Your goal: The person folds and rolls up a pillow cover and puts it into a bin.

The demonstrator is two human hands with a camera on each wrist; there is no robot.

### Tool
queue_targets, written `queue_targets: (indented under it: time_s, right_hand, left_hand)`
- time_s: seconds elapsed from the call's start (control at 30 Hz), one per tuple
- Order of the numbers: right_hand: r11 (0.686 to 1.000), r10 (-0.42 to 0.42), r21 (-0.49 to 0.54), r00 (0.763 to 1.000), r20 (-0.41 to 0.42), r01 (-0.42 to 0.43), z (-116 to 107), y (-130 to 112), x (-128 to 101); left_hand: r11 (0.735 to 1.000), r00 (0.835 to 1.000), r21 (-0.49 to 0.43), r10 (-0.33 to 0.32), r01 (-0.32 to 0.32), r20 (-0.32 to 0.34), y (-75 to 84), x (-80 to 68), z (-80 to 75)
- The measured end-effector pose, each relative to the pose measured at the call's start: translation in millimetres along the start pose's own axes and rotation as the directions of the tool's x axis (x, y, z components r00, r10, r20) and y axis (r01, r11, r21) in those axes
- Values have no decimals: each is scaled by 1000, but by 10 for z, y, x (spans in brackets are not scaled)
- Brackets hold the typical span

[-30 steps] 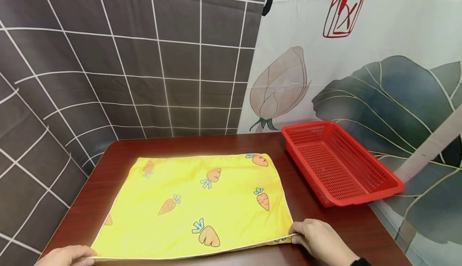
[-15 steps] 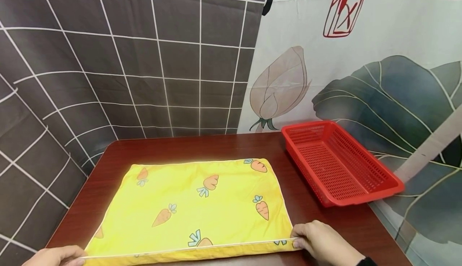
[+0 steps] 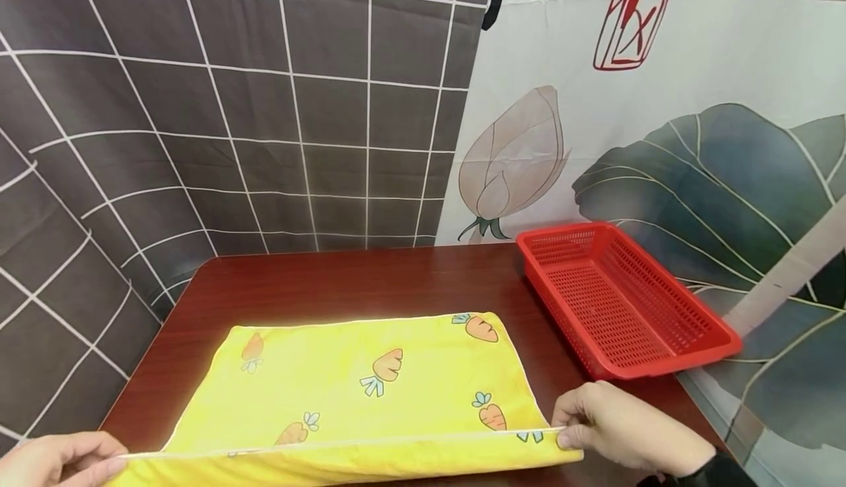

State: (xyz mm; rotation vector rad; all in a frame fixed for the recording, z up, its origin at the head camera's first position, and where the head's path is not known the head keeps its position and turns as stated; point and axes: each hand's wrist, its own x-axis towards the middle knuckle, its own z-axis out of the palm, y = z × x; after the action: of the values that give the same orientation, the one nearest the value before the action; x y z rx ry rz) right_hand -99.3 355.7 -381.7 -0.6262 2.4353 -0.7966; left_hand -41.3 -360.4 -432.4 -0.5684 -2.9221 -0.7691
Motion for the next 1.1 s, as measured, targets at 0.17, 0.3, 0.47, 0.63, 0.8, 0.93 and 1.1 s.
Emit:
queue_targets:
  time_s: [0.17, 0.3, 0.47, 0.63, 0.8, 0.93, 1.1]
  right_hand:
    - [983, -28, -185, 991, -133, 3, -323, -190, 56]
    - [905, -127, -425, 939, -321, -23, -513, -293, 258]
    - [837, -156, -537, 894, -419, -106, -665, -294, 673]
    - [816, -28, -535, 910, -415, -219, -730, -197, 1075]
    - [775, 52, -564, 919, -392, -284, -767, -95, 1408]
    - [727, 96, -609, 925, -369, -318, -763, -49, 1617]
    - [621, 106, -696, 918, -382, -361, -707, 61, 1840]
  left_hand:
    - [995, 979, 83, 71, -56, -189, 184, 226, -202]
    - [986, 952, 168, 51, 1, -302, 285, 511, -242]
    - [973, 952, 199, -53, 118, -302, 270, 876, -218]
    - [962, 966, 172, -176, 210, -190, 167, 1262, -166]
    - [963, 965, 109, -235, 247, -116, 8, 1543, -47]
    - [967, 966, 50, -245, 249, -80, -131, 1688, 95]
    - [976, 975, 20, -213, 215, -69, -263, 1821, 274]
